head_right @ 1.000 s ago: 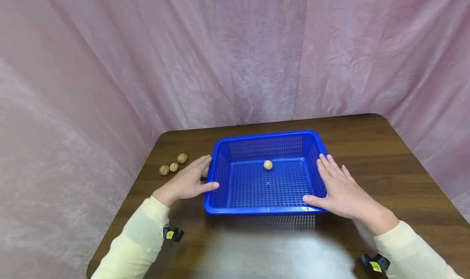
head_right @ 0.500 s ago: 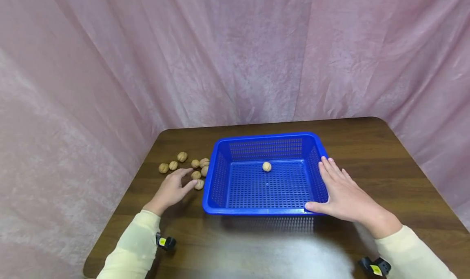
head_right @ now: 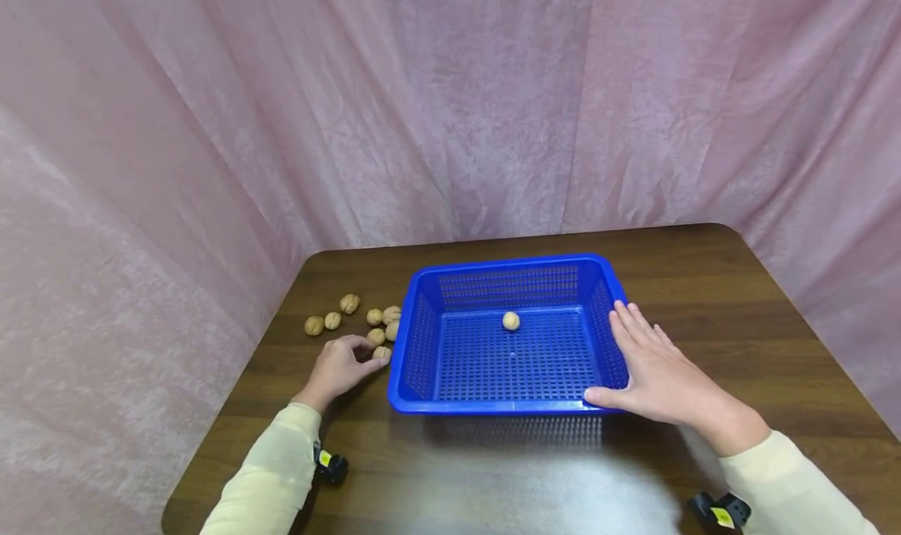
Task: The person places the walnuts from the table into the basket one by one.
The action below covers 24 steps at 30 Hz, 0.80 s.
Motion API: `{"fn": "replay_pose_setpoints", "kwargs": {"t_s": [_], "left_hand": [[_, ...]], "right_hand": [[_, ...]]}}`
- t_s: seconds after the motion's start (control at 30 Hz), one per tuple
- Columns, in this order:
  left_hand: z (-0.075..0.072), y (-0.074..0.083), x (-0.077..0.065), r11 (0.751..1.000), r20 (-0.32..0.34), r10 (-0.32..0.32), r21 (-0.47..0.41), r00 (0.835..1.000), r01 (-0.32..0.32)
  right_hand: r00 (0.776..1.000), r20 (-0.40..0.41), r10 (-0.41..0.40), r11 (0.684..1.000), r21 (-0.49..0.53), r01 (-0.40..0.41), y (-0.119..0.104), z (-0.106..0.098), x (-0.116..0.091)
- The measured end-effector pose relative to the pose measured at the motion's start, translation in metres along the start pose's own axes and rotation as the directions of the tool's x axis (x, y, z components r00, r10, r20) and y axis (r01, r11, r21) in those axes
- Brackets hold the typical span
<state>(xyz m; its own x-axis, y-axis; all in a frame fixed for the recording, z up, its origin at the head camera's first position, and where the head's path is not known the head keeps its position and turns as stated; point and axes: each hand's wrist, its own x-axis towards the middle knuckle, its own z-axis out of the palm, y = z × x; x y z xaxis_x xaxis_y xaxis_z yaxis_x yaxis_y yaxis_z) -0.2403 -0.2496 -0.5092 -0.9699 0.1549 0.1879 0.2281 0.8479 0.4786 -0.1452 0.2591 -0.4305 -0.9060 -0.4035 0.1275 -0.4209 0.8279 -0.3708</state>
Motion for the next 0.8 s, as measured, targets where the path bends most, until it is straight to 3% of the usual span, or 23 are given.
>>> {"fn": "replay_pose_setpoints", "kwargs": {"t_s": [0.2,0.47,0.8], "left_hand": [[0.003,0.005,-0.0005,1.0,-0.009,-0.029,0.012,1.0,0.029],[0.0074,-0.0012,-0.0016,1.0,-0.016,-0.01,-0.015,1.0,0.01],[0.0015,-0.0037,-0.0008,0.998,-0.002,-0.058,-0.023,0.998,0.058]], "right_hand": [[1.0,0.018,0.015,1.0,0.018,-0.015,-0.0001,0.0,0.0013],[1.0,0.003,0.009,0.999,0.031,-0.009,0.0023,0.0035,-0.0016],[0.999,-0.037,-0.016,1.0,0.024,0.017,0.0047,0.0088,-0.0033]]}}
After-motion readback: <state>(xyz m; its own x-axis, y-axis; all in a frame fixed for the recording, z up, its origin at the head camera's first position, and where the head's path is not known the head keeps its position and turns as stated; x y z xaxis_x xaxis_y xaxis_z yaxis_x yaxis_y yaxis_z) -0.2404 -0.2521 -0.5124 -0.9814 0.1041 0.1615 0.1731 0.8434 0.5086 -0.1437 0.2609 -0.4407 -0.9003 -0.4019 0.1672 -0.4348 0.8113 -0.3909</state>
